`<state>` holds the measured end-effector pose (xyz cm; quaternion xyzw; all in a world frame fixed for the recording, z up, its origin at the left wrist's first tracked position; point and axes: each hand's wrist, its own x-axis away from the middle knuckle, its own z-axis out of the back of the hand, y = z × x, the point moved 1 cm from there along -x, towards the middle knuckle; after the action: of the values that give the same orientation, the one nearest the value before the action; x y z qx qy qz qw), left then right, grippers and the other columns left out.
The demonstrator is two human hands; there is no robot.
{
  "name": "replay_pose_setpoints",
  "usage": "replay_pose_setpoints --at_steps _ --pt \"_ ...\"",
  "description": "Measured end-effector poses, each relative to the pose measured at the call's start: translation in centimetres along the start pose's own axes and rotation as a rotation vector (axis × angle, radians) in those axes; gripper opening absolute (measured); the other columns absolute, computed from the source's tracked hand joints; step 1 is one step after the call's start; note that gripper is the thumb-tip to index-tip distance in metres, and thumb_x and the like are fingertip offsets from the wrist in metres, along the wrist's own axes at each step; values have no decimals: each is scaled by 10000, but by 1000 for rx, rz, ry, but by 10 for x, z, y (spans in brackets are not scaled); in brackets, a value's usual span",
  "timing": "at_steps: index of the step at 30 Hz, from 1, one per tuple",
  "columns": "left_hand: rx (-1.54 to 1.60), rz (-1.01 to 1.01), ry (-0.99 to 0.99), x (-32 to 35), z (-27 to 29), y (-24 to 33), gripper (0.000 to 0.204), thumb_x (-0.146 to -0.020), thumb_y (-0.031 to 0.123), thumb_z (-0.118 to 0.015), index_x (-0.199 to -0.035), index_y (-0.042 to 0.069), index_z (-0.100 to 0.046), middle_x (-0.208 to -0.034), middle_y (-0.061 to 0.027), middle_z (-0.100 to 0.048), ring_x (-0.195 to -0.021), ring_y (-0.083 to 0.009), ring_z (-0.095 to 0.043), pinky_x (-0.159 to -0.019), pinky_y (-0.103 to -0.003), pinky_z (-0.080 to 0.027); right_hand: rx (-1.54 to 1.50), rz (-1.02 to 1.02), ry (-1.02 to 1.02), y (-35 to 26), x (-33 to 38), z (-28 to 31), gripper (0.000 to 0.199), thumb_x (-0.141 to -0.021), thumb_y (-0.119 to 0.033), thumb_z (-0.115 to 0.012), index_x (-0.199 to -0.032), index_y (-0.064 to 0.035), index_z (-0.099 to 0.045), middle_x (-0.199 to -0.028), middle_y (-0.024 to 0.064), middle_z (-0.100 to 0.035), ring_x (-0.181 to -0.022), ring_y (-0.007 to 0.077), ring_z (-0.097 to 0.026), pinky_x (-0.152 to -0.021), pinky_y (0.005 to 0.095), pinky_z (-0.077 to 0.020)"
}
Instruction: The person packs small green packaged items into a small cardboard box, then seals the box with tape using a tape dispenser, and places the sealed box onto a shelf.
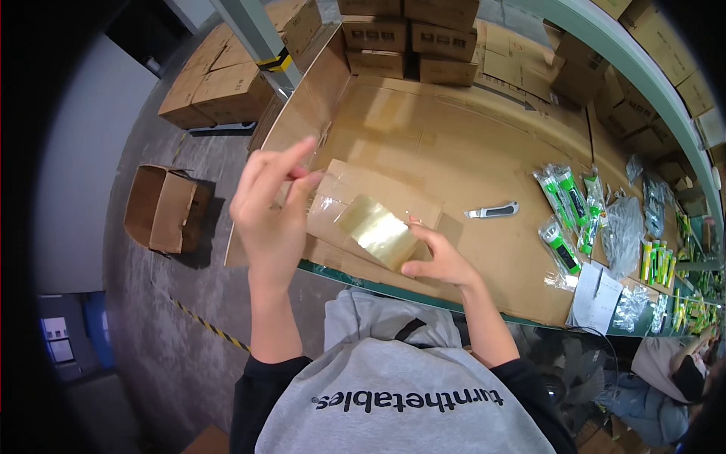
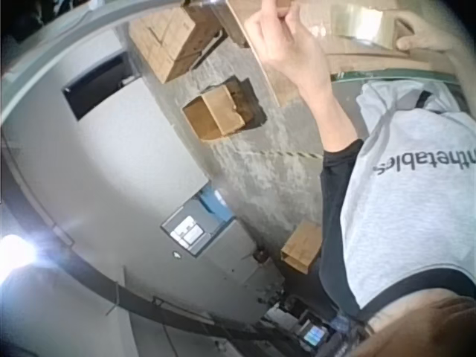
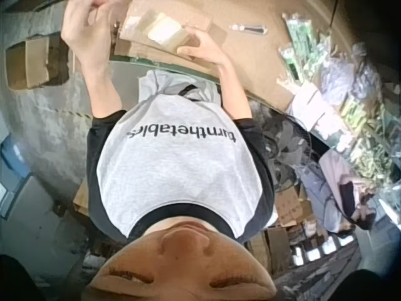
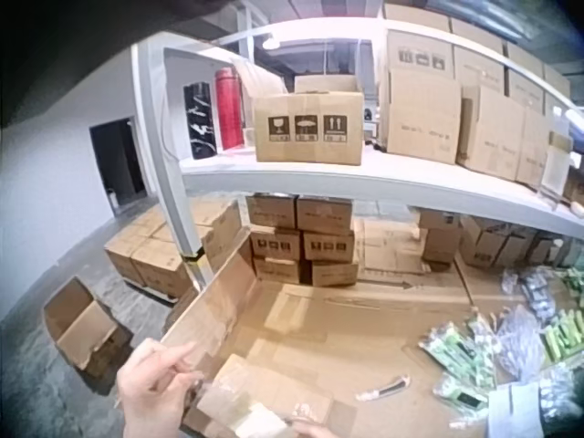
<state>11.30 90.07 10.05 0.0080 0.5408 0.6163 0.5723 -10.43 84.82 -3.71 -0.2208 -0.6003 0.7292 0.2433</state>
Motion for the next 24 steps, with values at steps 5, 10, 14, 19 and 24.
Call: replay_pose_setpoints --at_steps 5,10,14,19,24 --pt "18 126 4 -4 29 -51 538 -705 -144 -647 -1207 50 -632 -776 -21 -528 -676 -81 -503 -619 -214 -430 -125 -203 -11 -15 -15 -13 480 -741 -257 -785 -1070 39 -597 -1188 144 -594 -1286 258 -433 -1117 383 -250" --pt "207 362 59 -13 53 -104 485 -790 -115 -627 -1261 -18 -565 -851 7 -532 -720 -51 -525 -686 -184 -447 80 -579 113 -15 -45 -22 315 -756 -210 -772 -925 -1 -607 -896 41 -620 -975 162 -554 -1030 349 -339" --pt "500 650 120 -4 55 -168 401 -816 -90 -637 -1209 -26 -591 -869 2 -545 -752 -51 -529 -693 -189 -457 -7 -322 -143 -6 -40 -11 250 -759 -181 -761 -899 -43 -606 -886 19 -602 -905 119 -550 -853 293 -425" --pt "982 1017 50 46 12 -232 424 -847 -40 -638 -1254 -8 -522 -889 -19 -570 -779 -109 -565 -693 -244 -489 -190 -547 219 -10 -11 8 253 -804 -103 -702 -1022 -23 -603 -965 18 -586 -919 104 -550 -810 254 -440" --pt "1360 1416 109 93 -22 -296 484 -848 -16 -643 -1295 33 -466 -905 -32 -588 -804 -127 -574 -777 -278 -481 95 -556 154 -102 -96 -11 245 -822 -108 -681 -1012 34 -618 -897 20 -619 -839 94 -558 -742 251 -448"
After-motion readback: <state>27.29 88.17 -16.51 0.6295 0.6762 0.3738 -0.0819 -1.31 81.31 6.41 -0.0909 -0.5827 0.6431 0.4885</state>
